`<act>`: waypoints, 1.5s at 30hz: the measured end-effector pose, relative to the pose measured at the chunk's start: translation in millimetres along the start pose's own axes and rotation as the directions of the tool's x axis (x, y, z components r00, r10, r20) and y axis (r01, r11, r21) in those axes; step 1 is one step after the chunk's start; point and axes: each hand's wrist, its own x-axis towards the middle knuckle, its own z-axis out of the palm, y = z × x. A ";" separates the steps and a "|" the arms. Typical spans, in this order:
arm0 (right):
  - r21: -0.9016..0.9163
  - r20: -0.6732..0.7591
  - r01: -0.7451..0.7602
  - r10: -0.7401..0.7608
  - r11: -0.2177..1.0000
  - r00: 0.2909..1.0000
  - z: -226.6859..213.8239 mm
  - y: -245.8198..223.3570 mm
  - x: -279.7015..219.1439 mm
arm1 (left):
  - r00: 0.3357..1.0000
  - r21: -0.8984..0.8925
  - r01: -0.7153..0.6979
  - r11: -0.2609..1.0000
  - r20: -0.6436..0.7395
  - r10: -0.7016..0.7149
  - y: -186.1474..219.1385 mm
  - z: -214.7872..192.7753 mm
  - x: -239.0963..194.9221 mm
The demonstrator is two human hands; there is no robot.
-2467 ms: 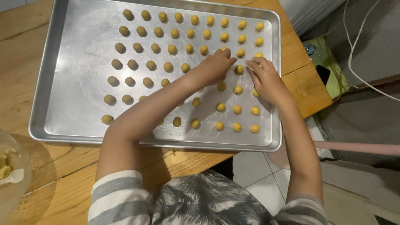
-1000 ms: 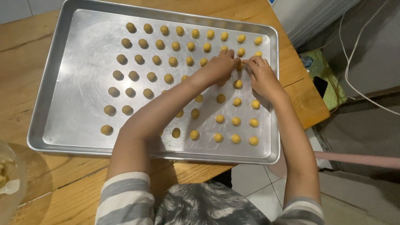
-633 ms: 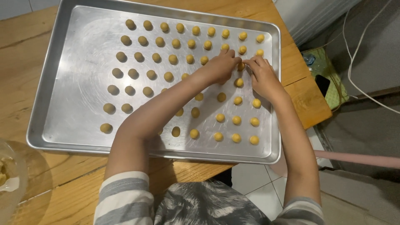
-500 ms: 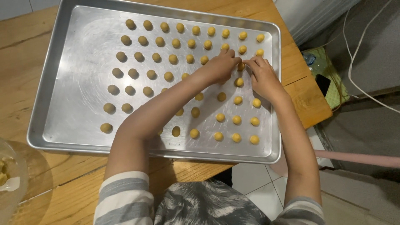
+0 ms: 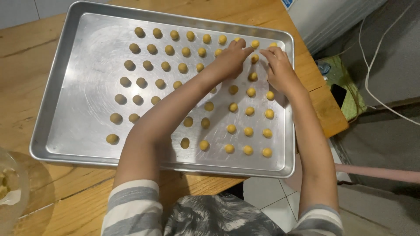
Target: The person arranges small yellow dough balls in neat rows on a metal baking tray. They use both hands to pick up and place the dough balls, ensuring even spacing across the tray surface.
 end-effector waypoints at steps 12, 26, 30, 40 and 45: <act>-0.179 0.168 -0.202 0.232 0.963 0.958 3.1 -11.6 9.2 | 0.999 0.039 0.030 0.999 0.012 -0.030 -17.6 33.7 16.6; -0.147 0.071 -0.232 0.245 0.961 0.967 -2.9 -23.5 6.5 | 0.995 0.129 0.055 0.990 -0.086 -0.044 -10.4 27.9 20.5; -0.163 -0.094 -0.260 0.248 0.952 0.964 10.5 3.7 1.6 | 0.973 0.133 0.064 0.989 -0.229 -0.032 -9.1 52.0 43.3; -0.192 -0.176 -0.219 0.186 0.957 0.967 27.5 28.9 -4.3 | 0.951 0.158 0.046 0.986 -0.308 0.005 3.1 50.5 37.6; -0.160 -0.300 -0.229 0.173 0.960 0.938 13.9 -0.5 -4.5 | 0.972 -0.005 0.019 1.000 -0.236 -0.020 -10.9 33.3 32.8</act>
